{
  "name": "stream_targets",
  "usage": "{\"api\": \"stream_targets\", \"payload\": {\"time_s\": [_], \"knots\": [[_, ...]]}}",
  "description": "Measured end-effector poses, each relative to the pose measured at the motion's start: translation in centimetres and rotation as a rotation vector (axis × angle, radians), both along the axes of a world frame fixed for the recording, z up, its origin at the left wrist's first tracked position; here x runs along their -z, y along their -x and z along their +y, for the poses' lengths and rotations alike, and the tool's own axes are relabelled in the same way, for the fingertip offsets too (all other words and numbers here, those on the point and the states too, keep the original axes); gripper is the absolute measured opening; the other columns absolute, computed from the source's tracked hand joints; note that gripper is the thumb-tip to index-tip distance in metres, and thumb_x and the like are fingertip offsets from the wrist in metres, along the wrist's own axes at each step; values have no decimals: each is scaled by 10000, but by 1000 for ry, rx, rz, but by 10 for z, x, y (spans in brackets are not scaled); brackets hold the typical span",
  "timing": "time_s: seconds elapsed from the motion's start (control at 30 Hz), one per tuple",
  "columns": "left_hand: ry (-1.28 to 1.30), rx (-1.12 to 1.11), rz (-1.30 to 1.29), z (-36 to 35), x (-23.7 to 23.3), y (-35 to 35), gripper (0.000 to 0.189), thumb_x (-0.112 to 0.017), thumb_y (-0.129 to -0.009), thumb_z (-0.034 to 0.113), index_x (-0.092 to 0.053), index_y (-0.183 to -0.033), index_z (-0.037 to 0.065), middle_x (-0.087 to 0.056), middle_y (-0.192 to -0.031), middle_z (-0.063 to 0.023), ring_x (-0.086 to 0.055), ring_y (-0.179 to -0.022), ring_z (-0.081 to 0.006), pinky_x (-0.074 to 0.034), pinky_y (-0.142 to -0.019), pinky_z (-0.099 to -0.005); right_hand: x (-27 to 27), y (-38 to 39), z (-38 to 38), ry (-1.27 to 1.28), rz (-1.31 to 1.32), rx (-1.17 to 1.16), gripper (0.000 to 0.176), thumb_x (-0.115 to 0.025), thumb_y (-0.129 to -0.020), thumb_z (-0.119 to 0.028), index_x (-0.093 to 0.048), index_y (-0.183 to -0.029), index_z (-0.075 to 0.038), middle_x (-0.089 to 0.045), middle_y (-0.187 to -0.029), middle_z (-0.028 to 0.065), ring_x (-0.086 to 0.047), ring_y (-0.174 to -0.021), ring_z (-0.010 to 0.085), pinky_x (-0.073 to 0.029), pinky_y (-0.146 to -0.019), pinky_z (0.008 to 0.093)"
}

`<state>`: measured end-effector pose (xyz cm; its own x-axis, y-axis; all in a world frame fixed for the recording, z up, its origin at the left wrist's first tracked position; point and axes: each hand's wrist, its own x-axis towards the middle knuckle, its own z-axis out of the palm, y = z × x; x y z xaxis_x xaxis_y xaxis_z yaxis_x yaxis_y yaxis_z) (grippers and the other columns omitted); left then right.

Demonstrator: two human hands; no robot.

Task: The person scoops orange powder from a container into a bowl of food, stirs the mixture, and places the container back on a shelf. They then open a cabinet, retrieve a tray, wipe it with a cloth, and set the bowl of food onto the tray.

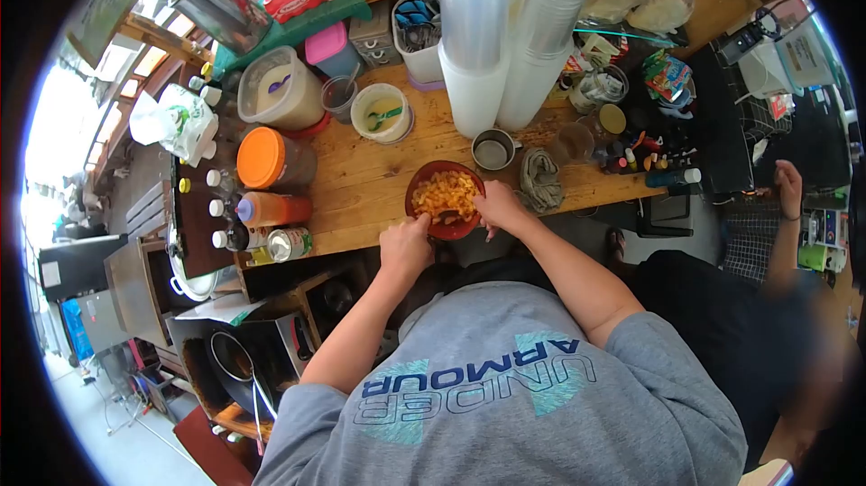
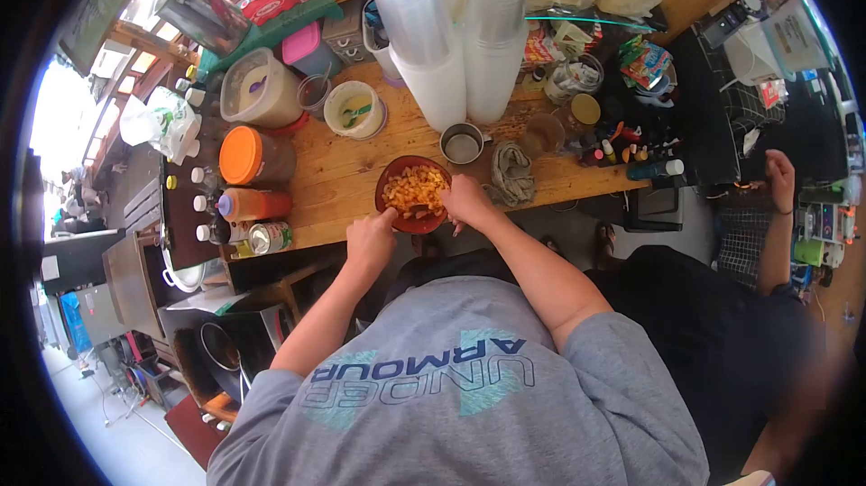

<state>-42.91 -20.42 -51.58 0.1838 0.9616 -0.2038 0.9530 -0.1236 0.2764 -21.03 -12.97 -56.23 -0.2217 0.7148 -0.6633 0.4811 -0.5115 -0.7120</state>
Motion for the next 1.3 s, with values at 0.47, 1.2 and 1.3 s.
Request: {"api": "stream_targets", "payload": {"time_s": [0.47, 1.2, 1.3], "knots": [[-182, 292, -97, 51, 22, 14, 174, -638, -841, 102, -708, -1000, 114, -696, -839, -142, -716, -789, -361, -562, -658, -482, -15, 4, -9, -60, 24, 44, 253, -525, -930, -90, -643, -958, 132, -647, -609, 158, -650, -452, 239, -586, -421, 399], [151, 173, -17, 65, 11, 58, 261, -607, -876, 66, -735, -1104, 71, -740, -925, -248, -735, -898, -435, -586, -794, -542, 3, 54, -45, -204, -76, 380, 290, -534, -969, -111, -616, -874, 150, -648, -588, 177, -671, -460, 273, -580, -423, 398], [277, 75, -198, 69, 24, 49, 310, -604, -867, 41, -753, -1134, 88, -735, -896, -255, -730, -916, -447, -579, -838, -549, 9, 61, -50, -101, -30, 456, 274, -524, -990, -116, -558, -992, 157, -661, -630, 191, -679, -476, 275, -580, -421, 390]]}}
